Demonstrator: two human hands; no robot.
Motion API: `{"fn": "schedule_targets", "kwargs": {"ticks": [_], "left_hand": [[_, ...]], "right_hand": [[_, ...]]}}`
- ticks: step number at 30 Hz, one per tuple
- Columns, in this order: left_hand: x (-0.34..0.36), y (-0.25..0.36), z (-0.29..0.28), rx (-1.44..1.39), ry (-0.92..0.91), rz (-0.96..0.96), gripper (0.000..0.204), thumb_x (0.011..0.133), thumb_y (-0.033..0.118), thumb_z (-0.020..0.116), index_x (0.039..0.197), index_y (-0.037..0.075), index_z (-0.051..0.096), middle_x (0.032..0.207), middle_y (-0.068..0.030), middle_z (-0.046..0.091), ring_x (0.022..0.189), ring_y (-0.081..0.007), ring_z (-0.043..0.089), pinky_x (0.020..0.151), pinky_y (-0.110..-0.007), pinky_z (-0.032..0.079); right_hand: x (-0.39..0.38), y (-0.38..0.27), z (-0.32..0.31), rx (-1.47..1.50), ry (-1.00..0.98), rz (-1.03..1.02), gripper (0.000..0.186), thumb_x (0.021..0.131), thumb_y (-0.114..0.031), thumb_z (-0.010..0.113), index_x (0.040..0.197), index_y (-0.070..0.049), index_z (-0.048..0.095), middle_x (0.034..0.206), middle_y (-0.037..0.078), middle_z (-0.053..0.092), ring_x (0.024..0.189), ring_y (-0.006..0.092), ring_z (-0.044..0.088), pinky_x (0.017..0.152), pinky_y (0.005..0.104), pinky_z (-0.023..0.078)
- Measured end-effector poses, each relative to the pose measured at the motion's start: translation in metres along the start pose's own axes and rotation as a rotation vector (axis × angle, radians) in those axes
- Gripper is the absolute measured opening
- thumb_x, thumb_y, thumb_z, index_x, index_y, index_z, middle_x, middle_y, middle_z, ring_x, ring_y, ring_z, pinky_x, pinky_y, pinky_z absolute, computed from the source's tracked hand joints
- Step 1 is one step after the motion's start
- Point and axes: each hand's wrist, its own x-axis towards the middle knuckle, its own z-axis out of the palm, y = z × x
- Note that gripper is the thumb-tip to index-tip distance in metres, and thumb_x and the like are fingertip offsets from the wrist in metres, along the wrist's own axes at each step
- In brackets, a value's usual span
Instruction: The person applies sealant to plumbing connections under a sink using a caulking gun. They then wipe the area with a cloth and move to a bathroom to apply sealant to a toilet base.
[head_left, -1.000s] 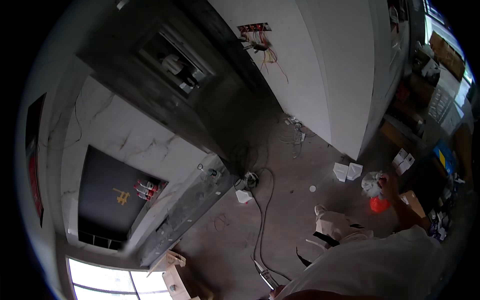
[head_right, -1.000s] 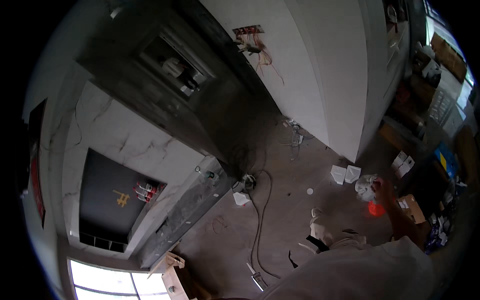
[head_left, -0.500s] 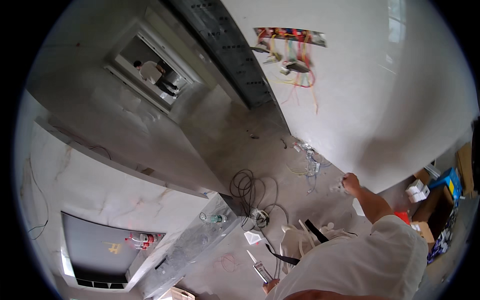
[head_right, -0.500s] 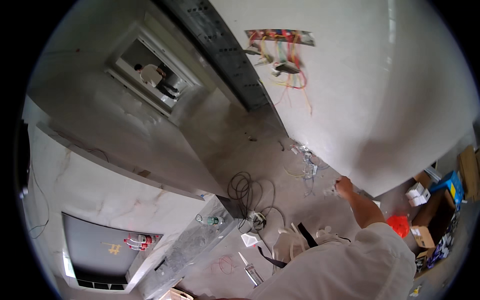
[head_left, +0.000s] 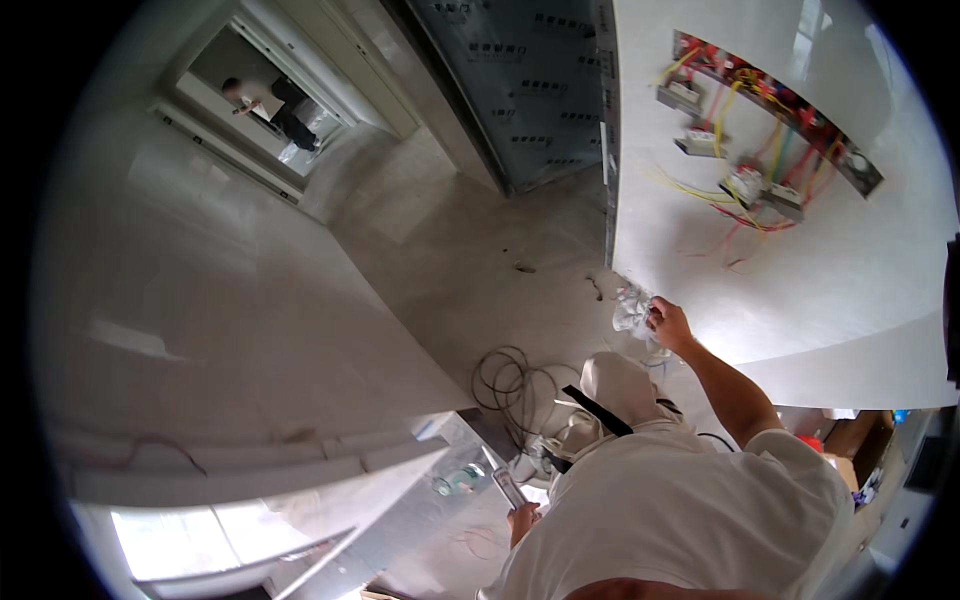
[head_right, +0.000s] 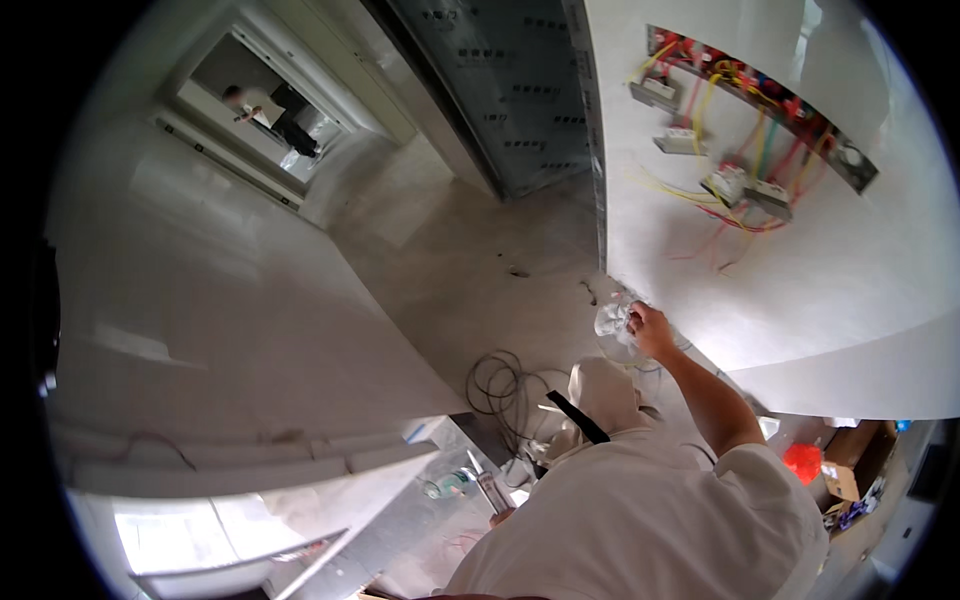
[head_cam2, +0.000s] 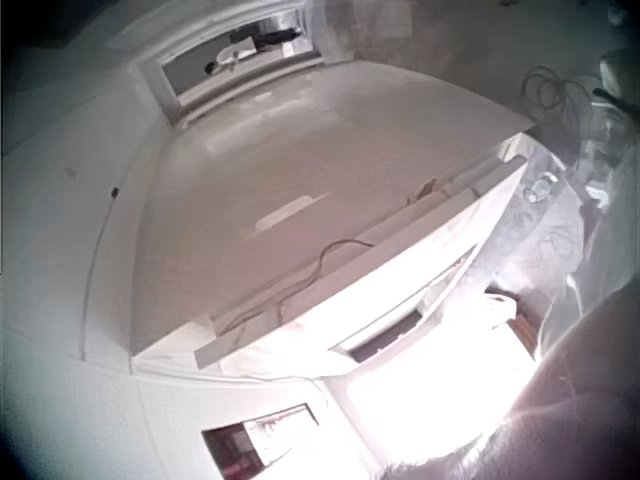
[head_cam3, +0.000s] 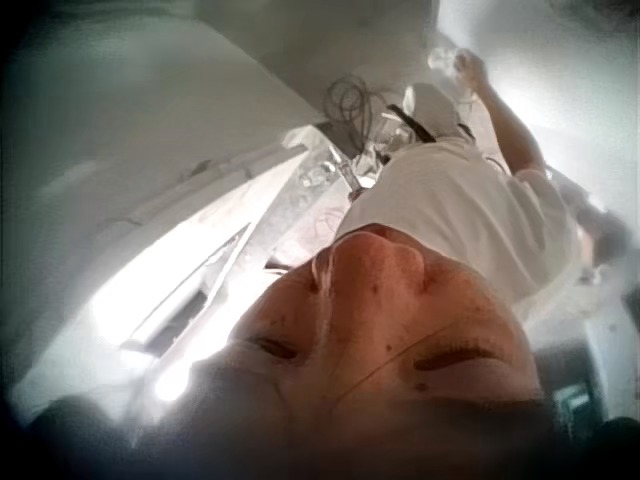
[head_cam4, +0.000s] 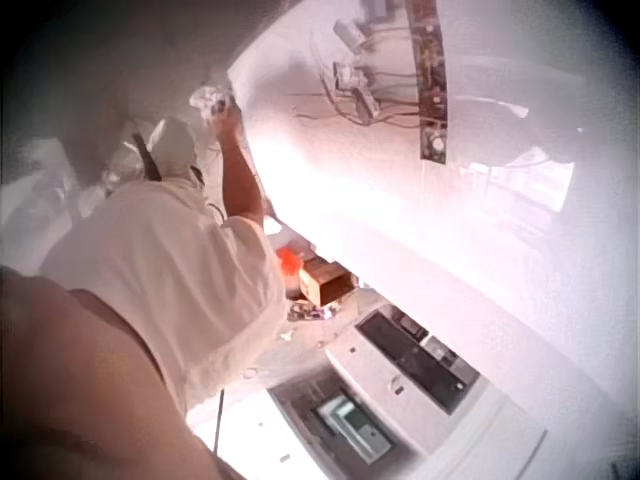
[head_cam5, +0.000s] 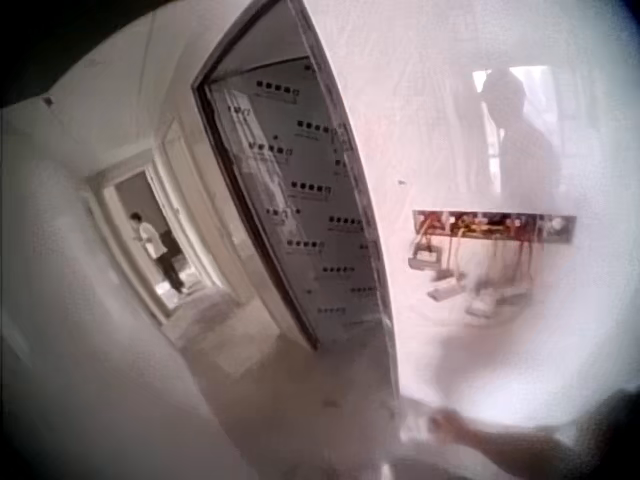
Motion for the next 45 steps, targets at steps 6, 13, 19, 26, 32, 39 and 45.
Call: {"fn": "schedule_targets", "kwargs": {"ticks": [6,13,19,26,32,39,45], "left_hand": [[0.150,0.229,-0.057,-0.108,0.170,-0.253,0.022,0.068,0.008,0.081,0.081,0.001,0.065,0.066,-0.0063,0.064,0.050,-0.0193,0.060,0.048,-0.034,0.049],[0.274,0.352,-0.103,-0.290,-0.050,-0.296,0.028,0.067,0.001,0.081,0.084,0.004,0.059,0.060,-0.0043,0.058,0.045,-0.0141,0.053,0.042,-0.033,0.043],[0.382,0.520,-0.114,-0.117,-0.079,-0.200,0.019,0.070,-0.001,0.078,0.077,0.001,0.062,0.060,-0.0085,0.060,0.047,-0.0172,0.055,0.044,-0.034,0.045],[0.513,0.748,-0.108,0.167,-0.121,-0.013,0.023,0.072,-0.003,0.077,0.085,-0.003,0.058,0.062,-0.0108,0.060,0.049,-0.0200,0.058,0.046,-0.035,0.047],[0.685,0.887,-0.065,0.210,-0.441,0.200,0.026,0.072,-0.004,0.077,0.090,0.001,0.059,0.065,-0.0070,0.060,0.052,-0.0158,0.057,0.047,-0.031,0.043],[0.730,1.114,0.086,0.512,-0.755,0.414,0.027,0.070,0.003,0.079,0.090,0.004,0.061,0.069,-0.0053,0.062,0.054,-0.0139,0.056,0.046,-0.031,0.041],[0.720,1.241,0.265,0.652,-0.954,0.461,0.039,0.070,0.013,0.081,0.102,0.000,0.063,0.080,-0.0061,0.065,0.069,-0.0131,0.061,0.060,-0.032,0.049]], "right_hand": [[0.137,-0.027,0.080,-0.032,0.139,-0.010,0.009,0.093,-0.005,0.060,0.094,0.001,0.067,0.074,0.013,0.068,0.065,0.0228,0.066,0.065,0.0349,0.051],[0.289,-0.044,0.170,-0.158,0.063,0.110,0.015,0.086,-0.012,0.059,0.084,0.002,0.066,0.070,0.015,0.066,0.063,0.0244,0.063,0.063,0.0391,0.048],[0.412,-0.050,0.184,-0.159,0.162,0.108,0.016,0.084,-0.015,0.061,0.085,0.001,0.066,0.071,0.016,0.066,0.062,0.0242,0.059,0.063,0.0408,0.047],[0.521,-0.139,0.196,-0.179,0.307,0.164,0.014,0.086,-0.016,0.063,0.089,-0.002,0.065,0.080,0.017,0.067,0.073,0.0337,0.066,0.066,0.0440,0.050],[0.555,-0.182,0.188,-0.151,0.546,0.310,0.010,0.089,-0.009,0.060,0.091,-0.001,0.065,0.075,0.015,0.067,0.067,0.0276,0.064,0.065,0.0386,0.050],[0.595,-0.207,0.145,0.205,0.790,0.398,0.012,0.091,0.005,0.058,0.099,0.004,0.067,0.076,0.004,0.066,0.071,0.0106,0.059,0.066,0.0281,0.047],[0.659,-0.162,0.083,0.228,0.856,0.610,0.017,0.093,0.004,0.059,0.106,0.004,0.068,0.080,0.005,0.068,0.076,0.0116,0.062,0.072,0.0269,0.050]]}}
